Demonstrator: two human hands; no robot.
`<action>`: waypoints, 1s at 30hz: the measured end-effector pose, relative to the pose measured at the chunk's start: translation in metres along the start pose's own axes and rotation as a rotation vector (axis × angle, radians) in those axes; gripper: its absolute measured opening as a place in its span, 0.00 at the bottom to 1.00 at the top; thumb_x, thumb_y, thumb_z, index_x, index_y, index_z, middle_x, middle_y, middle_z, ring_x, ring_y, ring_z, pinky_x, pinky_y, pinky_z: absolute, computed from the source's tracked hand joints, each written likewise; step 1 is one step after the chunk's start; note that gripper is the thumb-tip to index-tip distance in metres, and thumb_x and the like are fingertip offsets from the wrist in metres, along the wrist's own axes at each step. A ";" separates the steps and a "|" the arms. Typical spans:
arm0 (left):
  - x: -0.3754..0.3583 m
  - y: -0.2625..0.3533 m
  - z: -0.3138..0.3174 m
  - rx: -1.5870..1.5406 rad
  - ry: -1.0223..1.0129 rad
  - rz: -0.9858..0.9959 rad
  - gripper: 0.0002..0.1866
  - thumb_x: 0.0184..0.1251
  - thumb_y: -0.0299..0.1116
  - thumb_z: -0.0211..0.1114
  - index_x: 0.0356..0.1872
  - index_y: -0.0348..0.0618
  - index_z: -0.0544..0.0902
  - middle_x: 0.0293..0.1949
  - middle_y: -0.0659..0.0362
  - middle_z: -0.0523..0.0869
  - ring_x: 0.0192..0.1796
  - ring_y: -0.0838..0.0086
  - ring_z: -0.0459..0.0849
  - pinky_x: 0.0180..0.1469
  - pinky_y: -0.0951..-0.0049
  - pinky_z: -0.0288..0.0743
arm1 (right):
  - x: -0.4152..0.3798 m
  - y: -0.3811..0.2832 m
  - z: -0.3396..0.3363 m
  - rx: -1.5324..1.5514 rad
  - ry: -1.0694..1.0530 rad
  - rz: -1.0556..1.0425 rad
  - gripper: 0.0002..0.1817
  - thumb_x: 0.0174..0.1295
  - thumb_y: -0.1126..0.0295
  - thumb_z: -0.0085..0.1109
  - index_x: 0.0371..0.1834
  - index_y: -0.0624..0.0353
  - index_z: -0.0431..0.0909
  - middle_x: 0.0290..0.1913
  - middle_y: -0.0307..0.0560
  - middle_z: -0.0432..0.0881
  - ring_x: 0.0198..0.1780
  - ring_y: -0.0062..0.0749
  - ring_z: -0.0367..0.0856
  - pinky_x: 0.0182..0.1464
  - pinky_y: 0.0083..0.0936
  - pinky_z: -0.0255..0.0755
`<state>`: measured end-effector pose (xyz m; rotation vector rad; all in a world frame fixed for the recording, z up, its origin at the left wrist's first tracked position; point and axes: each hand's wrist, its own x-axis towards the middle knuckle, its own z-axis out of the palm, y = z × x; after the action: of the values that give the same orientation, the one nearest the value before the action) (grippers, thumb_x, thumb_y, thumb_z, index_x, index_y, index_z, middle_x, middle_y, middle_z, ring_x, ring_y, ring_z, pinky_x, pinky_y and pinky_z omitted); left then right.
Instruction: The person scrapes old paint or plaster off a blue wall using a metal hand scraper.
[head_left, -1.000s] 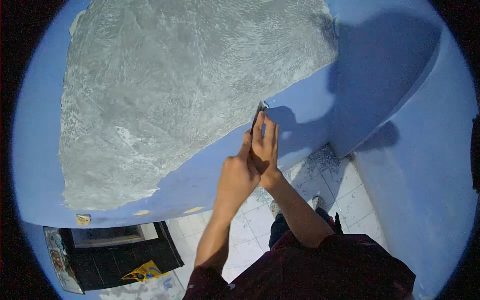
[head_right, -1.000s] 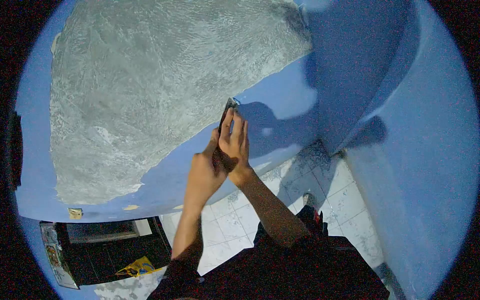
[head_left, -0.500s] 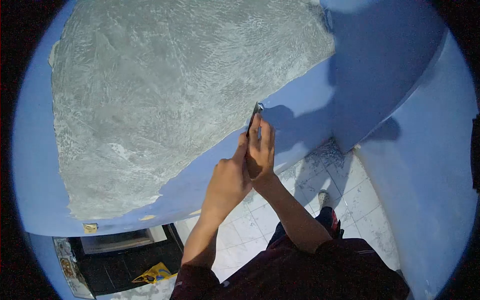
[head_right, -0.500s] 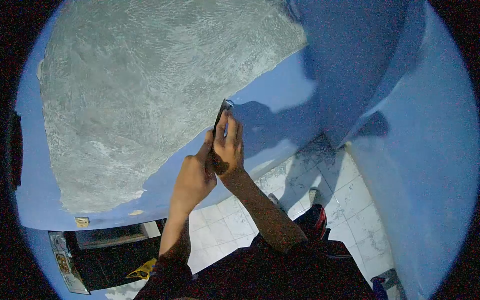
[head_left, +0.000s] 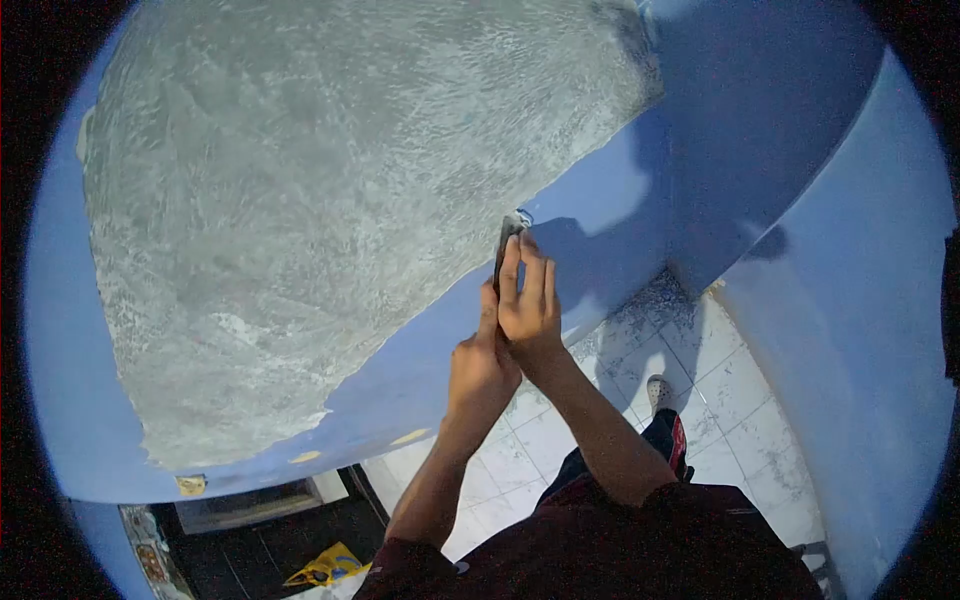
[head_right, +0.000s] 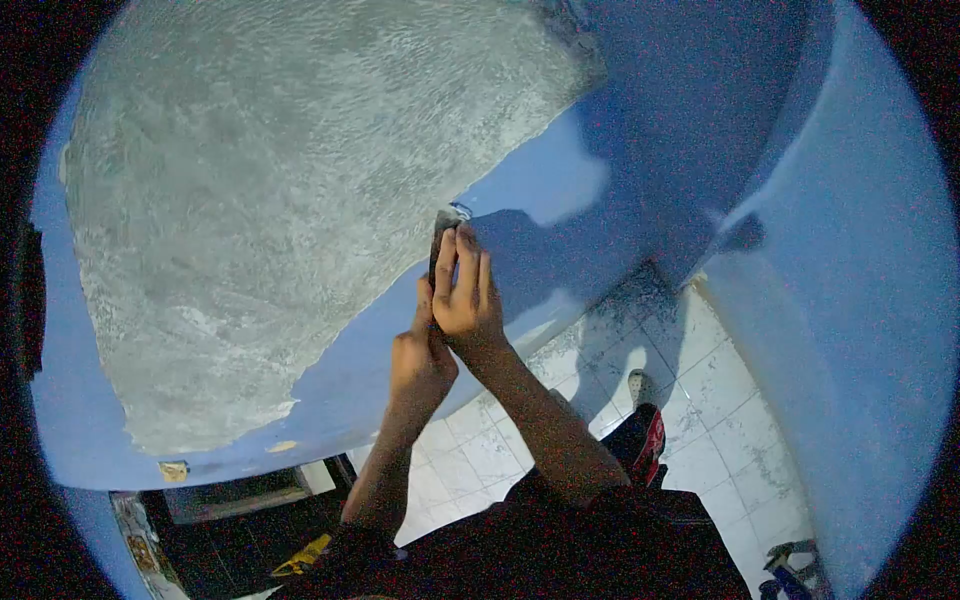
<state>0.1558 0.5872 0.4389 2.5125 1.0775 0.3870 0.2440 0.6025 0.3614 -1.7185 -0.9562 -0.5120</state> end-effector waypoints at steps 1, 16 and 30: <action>0.003 -0.003 0.003 -0.004 -0.009 0.009 0.33 0.65 0.17 0.54 0.74 0.27 0.60 0.33 0.30 0.82 0.34 0.40 0.86 0.33 0.54 0.79 | 0.000 0.005 0.002 -0.012 0.003 0.006 0.31 0.61 0.75 0.60 0.66 0.80 0.66 0.57 0.67 0.73 0.54 0.56 0.79 0.57 0.40 0.78; 0.018 0.038 0.008 -0.110 -0.089 -0.060 0.30 0.72 0.21 0.53 0.75 0.40 0.63 0.36 0.33 0.83 0.38 0.40 0.87 0.39 0.55 0.80 | 0.017 0.037 -0.018 0.098 -0.063 0.065 0.30 0.61 0.78 0.56 0.68 0.77 0.66 0.59 0.64 0.73 0.56 0.57 0.76 0.60 0.43 0.73; -0.031 0.018 -0.002 -0.059 0.074 0.088 0.39 0.62 0.18 0.58 0.78 0.40 0.61 0.33 0.40 0.84 0.34 0.50 0.86 0.41 0.59 0.80 | -0.006 0.003 -0.019 0.319 -0.166 0.100 0.37 0.60 0.78 0.58 0.74 0.75 0.58 0.64 0.65 0.67 0.61 0.60 0.71 0.63 0.49 0.69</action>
<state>0.1459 0.5535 0.4455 2.5174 0.9698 0.5331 0.2451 0.5824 0.3618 -1.5256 -1.0034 -0.1425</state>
